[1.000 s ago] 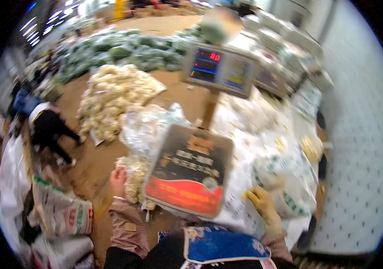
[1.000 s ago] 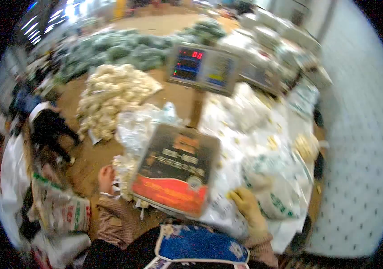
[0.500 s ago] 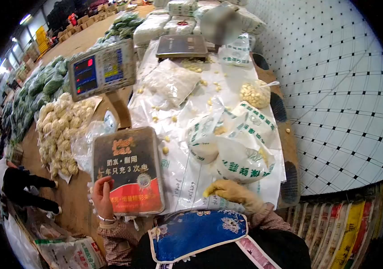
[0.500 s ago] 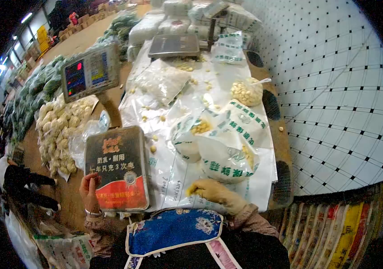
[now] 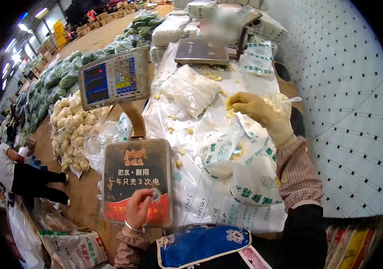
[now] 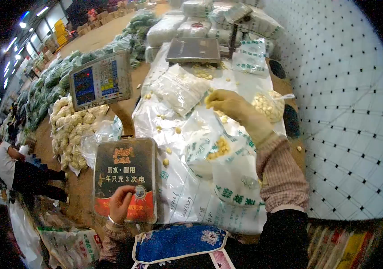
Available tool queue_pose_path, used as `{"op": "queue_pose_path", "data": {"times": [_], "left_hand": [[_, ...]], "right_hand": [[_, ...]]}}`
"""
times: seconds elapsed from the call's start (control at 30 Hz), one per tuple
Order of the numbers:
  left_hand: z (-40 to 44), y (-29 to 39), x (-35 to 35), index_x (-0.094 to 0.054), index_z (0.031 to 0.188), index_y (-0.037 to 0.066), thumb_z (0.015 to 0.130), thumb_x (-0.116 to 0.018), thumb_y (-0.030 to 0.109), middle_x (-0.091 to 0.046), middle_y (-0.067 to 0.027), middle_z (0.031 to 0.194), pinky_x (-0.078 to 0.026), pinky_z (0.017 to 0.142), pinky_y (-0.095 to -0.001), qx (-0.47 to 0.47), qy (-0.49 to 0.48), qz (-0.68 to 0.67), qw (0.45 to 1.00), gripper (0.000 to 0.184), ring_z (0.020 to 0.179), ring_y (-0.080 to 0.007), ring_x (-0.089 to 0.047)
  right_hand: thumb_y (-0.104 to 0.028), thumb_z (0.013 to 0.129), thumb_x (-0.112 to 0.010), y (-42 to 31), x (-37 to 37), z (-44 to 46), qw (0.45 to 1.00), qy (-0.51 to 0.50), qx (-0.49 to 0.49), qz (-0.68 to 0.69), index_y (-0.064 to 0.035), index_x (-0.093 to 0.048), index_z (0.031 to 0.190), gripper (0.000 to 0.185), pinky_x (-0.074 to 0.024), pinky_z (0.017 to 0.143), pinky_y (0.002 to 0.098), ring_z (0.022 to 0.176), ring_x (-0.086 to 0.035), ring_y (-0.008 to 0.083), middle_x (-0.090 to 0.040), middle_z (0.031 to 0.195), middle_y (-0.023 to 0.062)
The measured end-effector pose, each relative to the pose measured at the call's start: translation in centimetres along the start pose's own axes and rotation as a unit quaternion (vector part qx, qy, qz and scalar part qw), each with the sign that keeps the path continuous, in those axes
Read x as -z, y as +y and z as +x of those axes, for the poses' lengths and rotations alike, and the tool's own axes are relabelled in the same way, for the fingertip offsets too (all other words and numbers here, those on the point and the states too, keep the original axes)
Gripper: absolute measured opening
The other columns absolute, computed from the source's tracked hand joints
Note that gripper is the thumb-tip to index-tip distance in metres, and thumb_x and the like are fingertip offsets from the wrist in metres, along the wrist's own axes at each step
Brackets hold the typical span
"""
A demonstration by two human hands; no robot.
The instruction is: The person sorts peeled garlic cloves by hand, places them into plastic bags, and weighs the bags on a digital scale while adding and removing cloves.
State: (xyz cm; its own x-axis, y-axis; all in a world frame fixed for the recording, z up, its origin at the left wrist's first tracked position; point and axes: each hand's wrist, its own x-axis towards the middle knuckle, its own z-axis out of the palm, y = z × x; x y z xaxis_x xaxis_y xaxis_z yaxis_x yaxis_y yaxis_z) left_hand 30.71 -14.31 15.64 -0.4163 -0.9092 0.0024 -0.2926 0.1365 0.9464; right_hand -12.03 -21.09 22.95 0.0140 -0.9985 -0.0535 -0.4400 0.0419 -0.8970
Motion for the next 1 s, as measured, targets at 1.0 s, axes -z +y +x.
{"op": "queue_pose_path", "data": {"times": [1.0], "left_hand": [[2.1, -3.4, -2.1, -0.049, 0.106, 0.002, 0.083, -0.052, 0.018, -0.052, -0.012, 0.094, -0.044, 0.069, -0.03, -0.167, -0.012, -0.02, 0.986, 0.029, 0.083, -0.0216, -0.054]], "right_hand": [[-0.01, 0.069, -0.052, -1.2, -6.1, 12.6, 0.942, 0.129, -0.128, -0.283, -0.0021, -0.051, 0.07, 0.008, -0.0466, 0.05, 0.0343, 0.058, -0.057, 0.024, -0.057, 0.067, 0.0138]]}}
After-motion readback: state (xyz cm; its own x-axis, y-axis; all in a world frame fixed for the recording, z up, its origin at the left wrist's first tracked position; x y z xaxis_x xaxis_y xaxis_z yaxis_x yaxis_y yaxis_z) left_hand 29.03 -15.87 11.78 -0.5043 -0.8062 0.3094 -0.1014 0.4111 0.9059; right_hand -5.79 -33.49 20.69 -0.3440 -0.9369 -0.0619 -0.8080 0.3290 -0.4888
